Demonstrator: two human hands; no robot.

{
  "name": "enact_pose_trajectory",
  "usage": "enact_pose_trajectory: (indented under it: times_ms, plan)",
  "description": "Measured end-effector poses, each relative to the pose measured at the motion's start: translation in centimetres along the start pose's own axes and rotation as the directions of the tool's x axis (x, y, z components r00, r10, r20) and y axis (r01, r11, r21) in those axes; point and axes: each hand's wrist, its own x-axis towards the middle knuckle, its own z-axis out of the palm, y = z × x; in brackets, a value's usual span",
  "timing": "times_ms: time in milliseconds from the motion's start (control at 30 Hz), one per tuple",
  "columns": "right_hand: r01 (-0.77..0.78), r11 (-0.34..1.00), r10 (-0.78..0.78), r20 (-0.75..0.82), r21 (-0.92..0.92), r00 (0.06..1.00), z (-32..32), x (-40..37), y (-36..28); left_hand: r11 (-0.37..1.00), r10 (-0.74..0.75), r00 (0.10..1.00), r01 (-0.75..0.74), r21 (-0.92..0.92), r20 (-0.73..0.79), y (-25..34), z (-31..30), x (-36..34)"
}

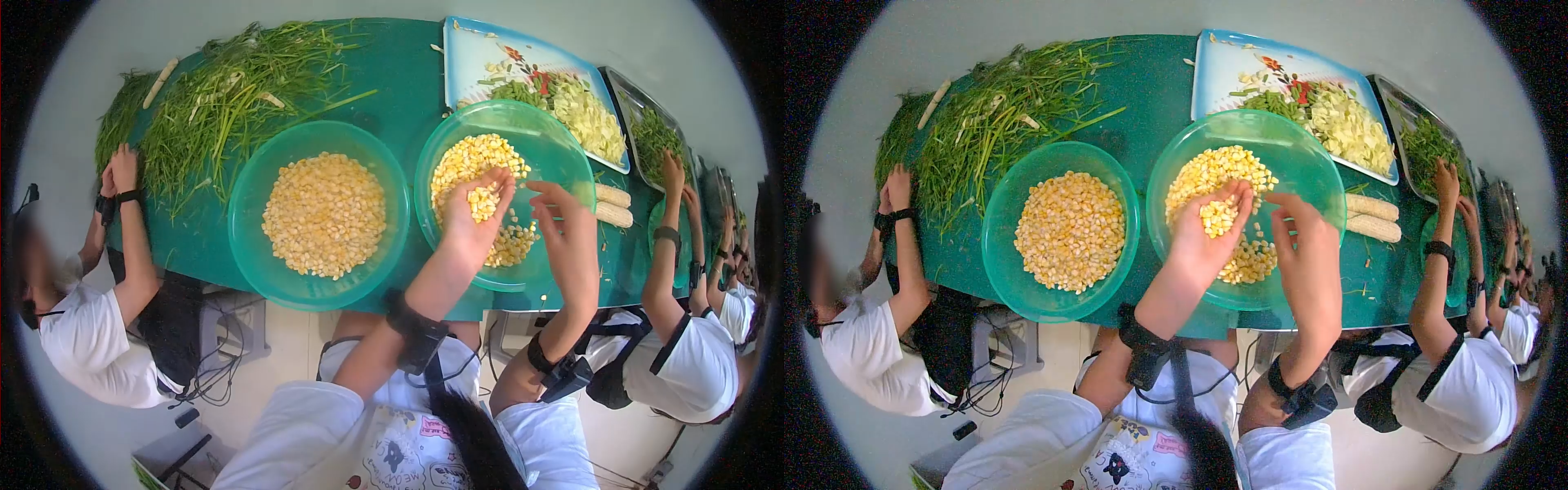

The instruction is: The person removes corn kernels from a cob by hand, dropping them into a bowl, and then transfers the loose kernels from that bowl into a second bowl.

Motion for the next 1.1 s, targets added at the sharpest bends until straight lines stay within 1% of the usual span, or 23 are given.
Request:
enact_pose_trajectory:
  times_ms: [33, 67, 100, 133, 167, 200, 233, 367, 433, 567, 633, 667, 733, 767, 800, 867, 900, 933, 967, 1000, 1033, 1100]
  plan:
    - [0.000, 1.000, 0.000, -0.003, -0.001, 1.000, 0.1, 0.0, -0.1, 0.998, -0.004, 1.000, 0.003, 0.056, 0.031, -0.1, -0.3, 0.2]
    - [0.027, 0.999, -0.027, 0.000, 0.041, 1.000, 0.4, 0.1, -0.5, 0.998, -0.005, 0.999, 0.003, 0.057, 0.033, -0.1, -0.2, 0.0]
    - [0.054, 0.995, -0.055, 0.004, 0.084, 0.998, 0.7, 0.1, -0.9, 0.993, -0.017, 1.000, 0.014, 0.121, 0.025, -0.1, -0.1, -0.2]
    - [0.055, 0.995, -0.056, 0.005, 0.085, 0.998, 1.2, 0.1, -1.1, 0.983, -0.028, 0.999, 0.025, 0.184, 0.016, -0.1, 0.0, -0.4]
    - [0.123, 0.991, -0.125, 0.034, 0.052, 0.992, 1.8, 0.1, -1.1, 0.982, -0.027, 1.000, 0.024, 0.185, 0.015, -0.1, 0.3, -0.9]
    - [0.191, 0.981, -0.192, 0.064, 0.020, 0.979, 2.4, 0.1, -1.5, 0.965, -0.041, 0.999, 0.039, 0.258, 0.000, -0.2, 0.6, -1.4]
    - [0.195, 0.981, -0.196, 0.075, 0.019, 0.978, 2.9, 0.0, -2.1, 0.942, -0.054, 0.998, 0.056, 0.330, -0.015, -0.2, 0.8, -1.7]
    - [0.173, 0.984, -0.174, 0.029, 0.035, 0.984, 3.7, 0.4, -1.6, 0.941, -0.078, 0.996, 0.089, 0.326, -0.046, -0.5, 0.1, -0.9]
    - [0.109, 0.988, -0.114, 0.042, 0.106, 0.993, 3.6, 0.7, -1.2, 0.955, -0.096, 0.995, 0.099, 0.279, -0.023, -0.5, -0.2, -0.9]
    - [0.074, 0.993, -0.076, 0.017, 0.097, 0.997, 3.2, 0.6, -0.9, 0.953, -0.098, 0.995, 0.100, 0.286, -0.020, -0.5, -0.4, -0.5]
    - [-0.014, 0.976, 0.025, -0.048, 0.215, 0.999, 2.9, 0.6, -0.6, 0.968, -0.080, 0.997, 0.077, 0.240, -0.001, -0.7, -0.7, -0.3]
    - [-0.010, 0.978, 0.023, -0.061, 0.207, 0.998, 2.5, 0.7, -0.5, 0.967, -0.090, 0.996, 0.085, 0.241, 0.011, -0.8, -0.8, 0.0]
    - [0.010, 0.984, 0.036, -0.254, 0.177, 0.966, 1.5, 0.7, -0.2, 0.988, -0.083, 0.996, 0.080, 0.134, 0.016, -1.0, -1.1, 0.4]
    - [-0.049, 0.977, 0.108, -0.289, 0.205, 0.951, 0.8, 0.7, -0.6, 0.992, -0.066, 0.997, 0.060, 0.107, 0.048, -1.1, -1.1, 0.3]
    - [-0.042, 0.979, 0.103, -0.301, 0.201, 0.948, 0.4, 0.8, -0.4, 0.992, -0.072, 0.996, 0.065, 0.110, 0.060, -1.2, -1.1, 0.3]
    - [0.023, 0.956, 0.107, -0.421, 0.294, 0.901, -0.4, 1.4, -0.6, 0.991, -0.089, 0.996, 0.090, 0.101, -0.015, -1.1, -0.6, 0.2]
    - [0.031, 0.939, 0.127, -0.431, 0.341, 0.893, -0.6, 1.6, -1.3, 0.992, -0.103, 0.995, 0.103, 0.078, -0.006, -1.0, -0.5, 0.0]
    - [0.097, 0.930, 0.083, -0.459, 0.354, 0.885, -0.3, 2.0, -2.2, 0.992, -0.103, 0.995, 0.103, 0.078, 0.001, -1.1, -0.2, -0.2]
    - [0.159, 0.917, 0.043, -0.485, 0.366, 0.874, 0.3, 2.4, -3.7, 0.993, -0.077, 0.995, 0.083, 0.085, -0.069, -1.1, 0.8, -0.9]
    - [0.159, 0.896, 0.009, -0.376, 0.415, 0.927, 1.1, 2.4, -6.0, 0.993, -0.052, 0.988, 0.065, 0.094, -0.143, -1.2, 1.2, -1.4]
    - [0.148, 0.873, -0.025, -0.261, 0.465, 0.965, 2.2, 2.3, -8.2, 0.993, -0.053, 0.987, 0.068, 0.097, -0.150, -1.2, 0.4, -1.3]
    - [0.171, 0.922, -0.139, -0.114, 0.348, 0.984, 5.5, 1.5, -10.6, 0.996, -0.043, 0.993, 0.034, 0.084, 0.110, -1.1, -2.0, 0.0]
